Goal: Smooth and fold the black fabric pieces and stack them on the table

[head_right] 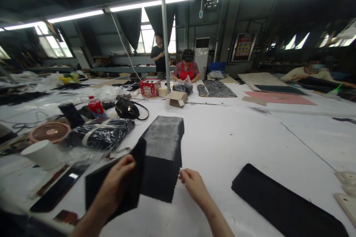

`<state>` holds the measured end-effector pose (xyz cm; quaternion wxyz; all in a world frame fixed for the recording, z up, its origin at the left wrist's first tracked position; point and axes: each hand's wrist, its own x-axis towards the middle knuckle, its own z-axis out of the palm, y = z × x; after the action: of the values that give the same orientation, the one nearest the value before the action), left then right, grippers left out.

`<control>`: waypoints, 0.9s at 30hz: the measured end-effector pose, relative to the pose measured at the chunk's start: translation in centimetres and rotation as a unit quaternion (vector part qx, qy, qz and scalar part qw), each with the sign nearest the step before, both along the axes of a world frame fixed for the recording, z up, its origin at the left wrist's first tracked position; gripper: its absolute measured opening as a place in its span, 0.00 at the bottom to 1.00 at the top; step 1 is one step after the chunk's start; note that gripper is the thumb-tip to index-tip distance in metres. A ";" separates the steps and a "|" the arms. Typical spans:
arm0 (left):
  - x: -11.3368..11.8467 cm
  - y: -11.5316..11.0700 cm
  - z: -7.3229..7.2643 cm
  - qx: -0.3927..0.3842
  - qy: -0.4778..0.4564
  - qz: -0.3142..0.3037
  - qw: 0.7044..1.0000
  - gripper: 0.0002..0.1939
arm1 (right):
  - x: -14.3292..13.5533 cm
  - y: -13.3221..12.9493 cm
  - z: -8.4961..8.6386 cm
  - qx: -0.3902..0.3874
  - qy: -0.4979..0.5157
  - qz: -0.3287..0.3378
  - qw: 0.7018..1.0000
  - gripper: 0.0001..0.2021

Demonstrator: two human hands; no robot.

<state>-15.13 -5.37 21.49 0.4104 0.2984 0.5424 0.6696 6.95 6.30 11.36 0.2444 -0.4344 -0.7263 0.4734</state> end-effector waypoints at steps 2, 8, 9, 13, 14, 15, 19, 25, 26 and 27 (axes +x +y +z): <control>7.3 1.3 -2.2 0.034 0.129 -0.166 0.977 0.04 | 4.2 0.6 0.5 -0.125 0.057 -0.003 0.991 0.31; 17.6 2.0 -9.4 0.133 0.475 -0.379 0.783 0.13 | 15.0 0.1 1.6 -0.247 -0.013 -0.030 0.969 0.31; 17.4 2.1 -10.1 0.124 0.517 -0.365 0.764 0.14 | 15.5 -0.1 1.6 -0.232 -0.030 -0.032 0.972 0.28; 15.4 2.8 -11.5 0.113 0.591 -0.327 0.729 0.19 | 14.5 -0.5 0.5 -0.126 -0.071 -0.059 0.988 0.16; 15.0 3.1 -11.5 0.121 0.599 -0.328 0.720 0.19 | 13.7 -0.6 0.1 -0.090 -0.081 -0.075 0.990 0.13; 14.7 3.3 -11.3 0.128 0.606 -0.329 0.713 0.19 | 12.9 -0.7 -0.4 -0.053 -0.091 -0.094 0.990 0.10; 14.3 4.8 -10.3 0.120 0.629 -0.341 0.688 0.15 | 10.2 -1.9 -2.8 0.067 -0.125 -0.162 0.976 0.13; 14.7 6.4 -10.0 0.087 0.679 -0.315 0.657 0.09 | 9.3 -3.9 -6.6 0.368 -0.180 -0.191 0.892 0.15; 14.8 6.5 -10.2 0.082 0.684 -0.307 0.657 0.09 | 9.3 -4.0 -6.8 0.400 -0.192 -0.183 0.877 0.15; 14.9 6.5 -10.4 0.079 0.686 -0.297 0.660 0.10 | 9.3 -4.0 -7.0 0.420 -0.205 -0.174 0.867 0.16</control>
<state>-0.23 1.17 11.11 0.0743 0.8495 0.4979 0.1578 16.21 2.26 4.37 0.3280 -0.4972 -0.8028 -0.0264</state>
